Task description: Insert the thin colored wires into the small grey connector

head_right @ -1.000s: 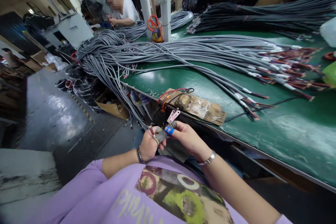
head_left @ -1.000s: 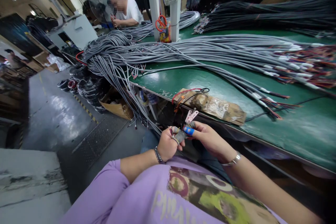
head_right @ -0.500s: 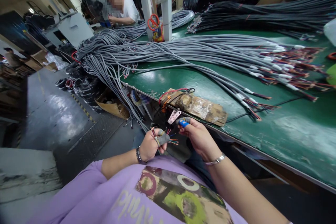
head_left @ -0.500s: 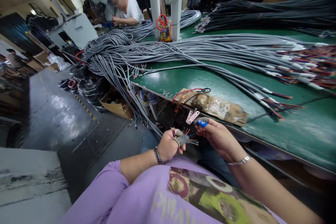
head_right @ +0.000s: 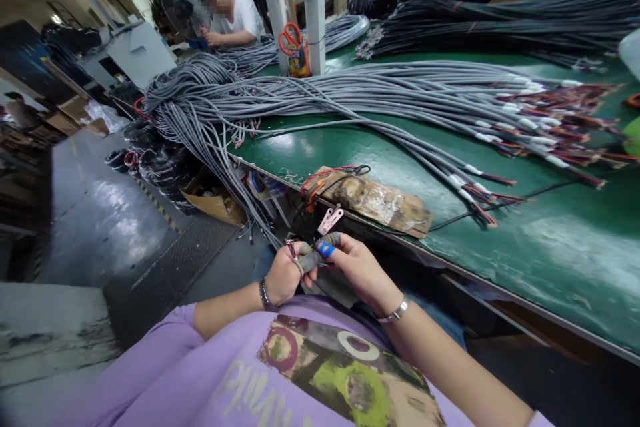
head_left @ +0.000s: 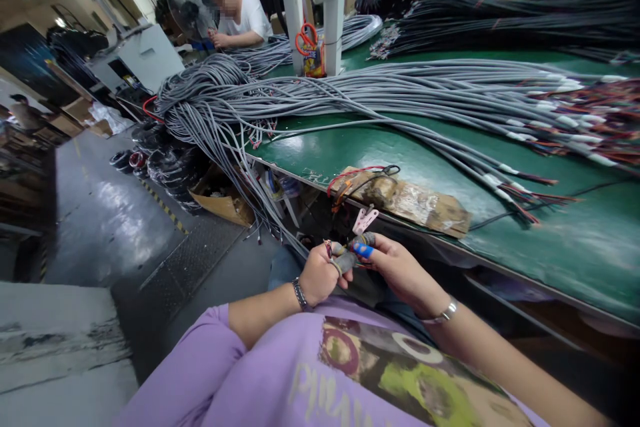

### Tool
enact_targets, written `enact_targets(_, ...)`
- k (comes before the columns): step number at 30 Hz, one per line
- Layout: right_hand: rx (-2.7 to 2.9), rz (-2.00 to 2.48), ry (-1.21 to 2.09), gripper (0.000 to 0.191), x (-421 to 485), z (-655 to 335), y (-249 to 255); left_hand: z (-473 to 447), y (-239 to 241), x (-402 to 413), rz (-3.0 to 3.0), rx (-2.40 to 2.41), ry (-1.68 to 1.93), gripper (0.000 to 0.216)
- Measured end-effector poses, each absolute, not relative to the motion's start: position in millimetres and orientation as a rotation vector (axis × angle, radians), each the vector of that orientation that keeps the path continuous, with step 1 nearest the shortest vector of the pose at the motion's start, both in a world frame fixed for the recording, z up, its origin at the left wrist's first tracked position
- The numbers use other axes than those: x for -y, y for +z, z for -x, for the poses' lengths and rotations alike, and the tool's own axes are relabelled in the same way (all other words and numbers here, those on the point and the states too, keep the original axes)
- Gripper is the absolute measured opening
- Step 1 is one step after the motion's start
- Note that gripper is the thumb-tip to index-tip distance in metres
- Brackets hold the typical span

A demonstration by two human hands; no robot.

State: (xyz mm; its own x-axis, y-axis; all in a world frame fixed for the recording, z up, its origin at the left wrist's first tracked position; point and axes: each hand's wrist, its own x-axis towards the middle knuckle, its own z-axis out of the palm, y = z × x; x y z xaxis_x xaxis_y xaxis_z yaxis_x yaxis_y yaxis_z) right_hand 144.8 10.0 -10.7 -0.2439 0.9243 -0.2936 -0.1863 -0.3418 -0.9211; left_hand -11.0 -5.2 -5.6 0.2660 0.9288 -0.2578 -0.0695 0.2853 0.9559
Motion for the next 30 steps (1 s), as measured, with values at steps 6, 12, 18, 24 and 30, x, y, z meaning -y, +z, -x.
enact_targets(6,1.06,1.162,1.654,0.048,-8,-144,-5,12,-7,4,-1.057,-1.047,0.868,0.042)
enact_targets(12,1.037,1.109,1.698,0.041,-10,-144,-12,12,-7,2,-0.975,-1.041,0.887,0.048)
enact_targets(18,0.752,0.96,1.989,0.036,-12,-147,-16,12,-7,2,-0.865,-0.993,0.905,0.052)
enact_targets(24,0.682,0.979,2.0,0.035,-11,-142,-14,12,-6,2,-0.827,-0.98,0.883,0.054)
enact_targets(30,0.421,1.086,1.795,0.031,-19,-143,-20,12,0,7,-1.042,-0.87,0.547,0.055)
